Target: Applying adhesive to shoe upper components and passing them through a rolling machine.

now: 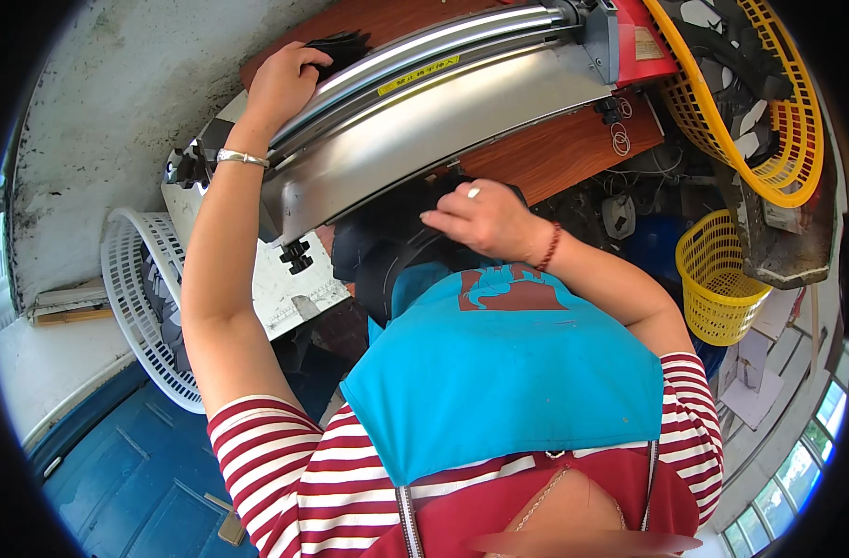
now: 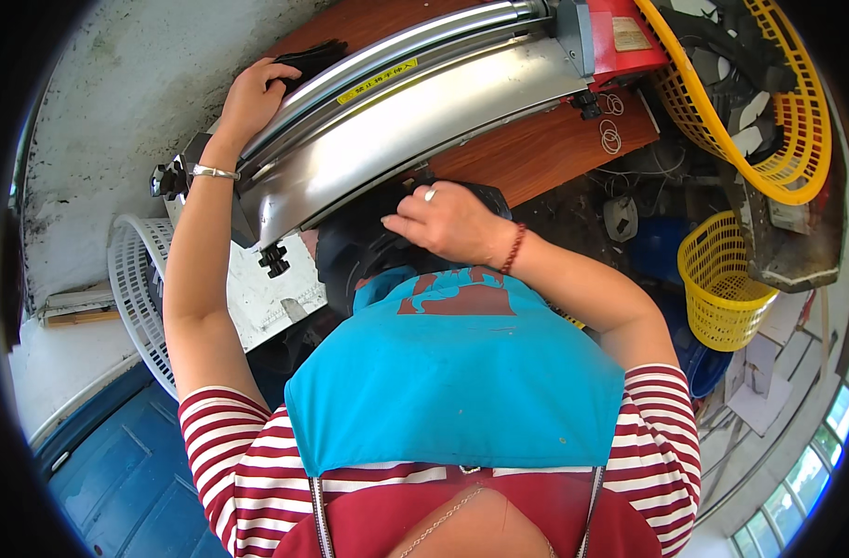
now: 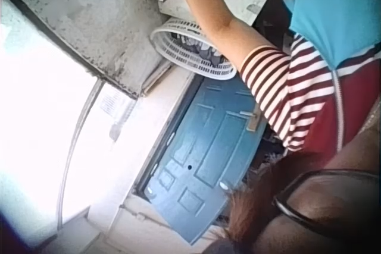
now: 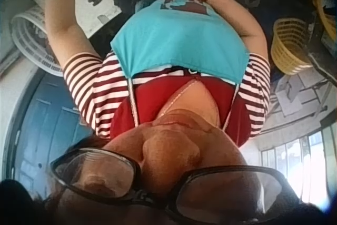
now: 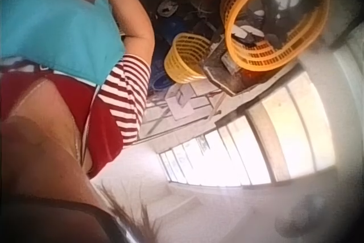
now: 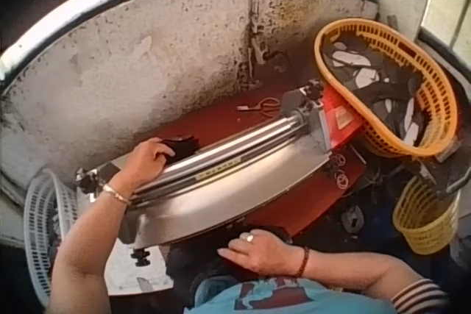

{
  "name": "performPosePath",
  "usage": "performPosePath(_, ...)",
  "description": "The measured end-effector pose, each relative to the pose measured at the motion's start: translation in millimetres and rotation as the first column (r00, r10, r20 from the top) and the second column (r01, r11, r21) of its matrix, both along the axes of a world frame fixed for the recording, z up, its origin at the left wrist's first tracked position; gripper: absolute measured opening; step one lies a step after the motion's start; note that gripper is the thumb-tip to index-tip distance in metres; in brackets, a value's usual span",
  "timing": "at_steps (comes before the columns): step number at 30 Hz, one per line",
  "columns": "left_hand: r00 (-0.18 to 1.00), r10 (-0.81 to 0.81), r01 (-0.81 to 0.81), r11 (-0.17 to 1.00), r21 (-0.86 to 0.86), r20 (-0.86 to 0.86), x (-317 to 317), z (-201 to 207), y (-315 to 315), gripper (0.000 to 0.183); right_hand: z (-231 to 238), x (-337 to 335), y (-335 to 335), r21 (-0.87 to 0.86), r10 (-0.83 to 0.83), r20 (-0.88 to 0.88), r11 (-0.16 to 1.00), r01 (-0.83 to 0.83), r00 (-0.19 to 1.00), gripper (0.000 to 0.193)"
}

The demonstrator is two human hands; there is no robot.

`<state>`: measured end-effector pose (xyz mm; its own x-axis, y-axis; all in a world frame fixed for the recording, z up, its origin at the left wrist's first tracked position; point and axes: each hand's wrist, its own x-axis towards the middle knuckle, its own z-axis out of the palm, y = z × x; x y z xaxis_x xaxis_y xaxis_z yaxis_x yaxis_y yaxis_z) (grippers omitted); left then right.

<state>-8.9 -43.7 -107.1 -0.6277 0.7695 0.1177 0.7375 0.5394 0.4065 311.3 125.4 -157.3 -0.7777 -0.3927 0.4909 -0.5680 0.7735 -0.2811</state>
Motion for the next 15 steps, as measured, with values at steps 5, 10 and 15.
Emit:
performPosePath(5,0.996,-0.055,0.061,0.994,-0.087,0.071,-4.3,-1.0,3.1,0.030,51.3,-18.8,47.0,0.101,-0.282,-0.137,0.949,0.297,0.949,0.032)
performPosePath(10,0.968,0.052,-0.012,0.987,-0.161,0.247,-2.6,-0.2,23.6,0.040,18.5,-76.0,45.4,0.126,-0.443,-0.221,0.870,0.476,0.869,0.033)
performPosePath(15,0.970,0.045,-0.026,0.996,-0.081,0.237,-29.8,-18.3,16.8,0.033,-8.6,-31.9,15.8,0.034,-0.024,0.057,0.999,0.022,0.998,0.036)
